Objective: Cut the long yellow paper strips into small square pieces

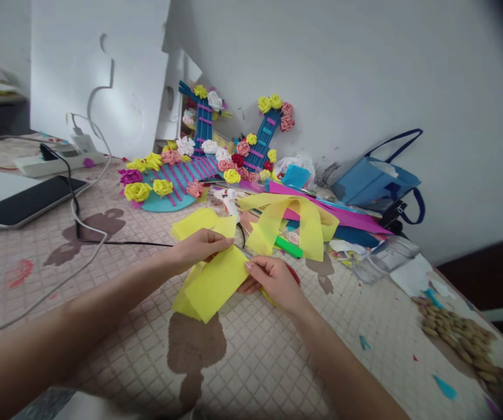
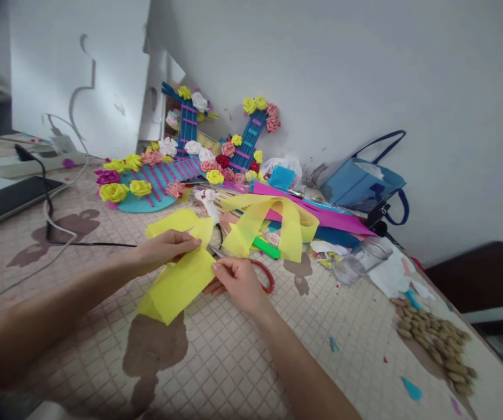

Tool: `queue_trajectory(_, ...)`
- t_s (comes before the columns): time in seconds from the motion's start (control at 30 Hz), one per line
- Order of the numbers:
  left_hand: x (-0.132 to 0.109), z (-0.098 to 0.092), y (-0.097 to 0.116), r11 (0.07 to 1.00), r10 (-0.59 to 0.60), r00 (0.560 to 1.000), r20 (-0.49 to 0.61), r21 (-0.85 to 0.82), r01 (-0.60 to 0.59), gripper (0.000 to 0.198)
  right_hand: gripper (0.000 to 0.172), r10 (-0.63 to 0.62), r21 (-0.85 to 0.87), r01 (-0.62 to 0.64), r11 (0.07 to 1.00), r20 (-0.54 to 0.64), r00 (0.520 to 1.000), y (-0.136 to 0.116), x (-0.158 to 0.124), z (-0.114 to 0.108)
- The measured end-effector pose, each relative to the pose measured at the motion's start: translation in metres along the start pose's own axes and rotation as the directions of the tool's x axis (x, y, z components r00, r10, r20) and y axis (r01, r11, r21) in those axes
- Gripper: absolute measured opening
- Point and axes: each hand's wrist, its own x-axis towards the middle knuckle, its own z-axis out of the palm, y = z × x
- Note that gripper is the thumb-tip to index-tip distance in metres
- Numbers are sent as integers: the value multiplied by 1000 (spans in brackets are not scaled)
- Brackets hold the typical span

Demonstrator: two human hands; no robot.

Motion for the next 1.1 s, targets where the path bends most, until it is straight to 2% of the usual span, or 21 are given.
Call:
queue_trajectory(0.1,-1,-1,0,992,-87,996,-3,-88,86,51,34,21,8,-21,1000,-11,1000,-1,0,0)
queue_trajectory(0.2,-3,-1,1,999,-10,997,75,-44,13,43,33,31,15,-31,999,-19,999,-2,0,1)
queue_trajectory(0.3,-5,-1,3,998,45,998,39,39,-46,36,32,29,-6,-29,1000,5,1000,-3,0,2)
queue_trajectory(0.5,-4,2,3,999,35,999,-24,35,-34,39,32,13,-8,-13,1000,18,1000,-1,0,2)
queue_trajectory(0.7,-2,0,0,989,102,994,32,104,-105,38,32,27,-12,-26,1000,44,999,2,1,4)
queue_trajectory(0.8,-3,-2,1,991,71,997,39,115,-75,36,34,21,9,-21,1000,16,1000,3,2,4)
queue_trajectory(0.87,-5,-4,0,993,23,995,96,116,-34,32,35,5,5,-5,1000,-32,999,0,2,-1)
queue_trajectory(0.93,-6,-6,-1,992,-41,985,168,126,20,31,36,-19,-80,15,997,-58,998,-8,-1,-14)
queue_trajectory(1.0,-7,-9,-2,991,-90,977,193,112,69,31,33,-55,-296,39,954,-46,997,-17,-6,-33)
queue_trajectory(1.03,-7,-11,-3,992,-99,977,188,92,83,30,30,-82,-457,44,888,-63,995,-20,-9,-43)
queue_trajectory(1.1,-7,-15,-4,995,-102,980,169,40,97,31,26,-131,-769,-12,639,-125,983,-23,-13,-61)
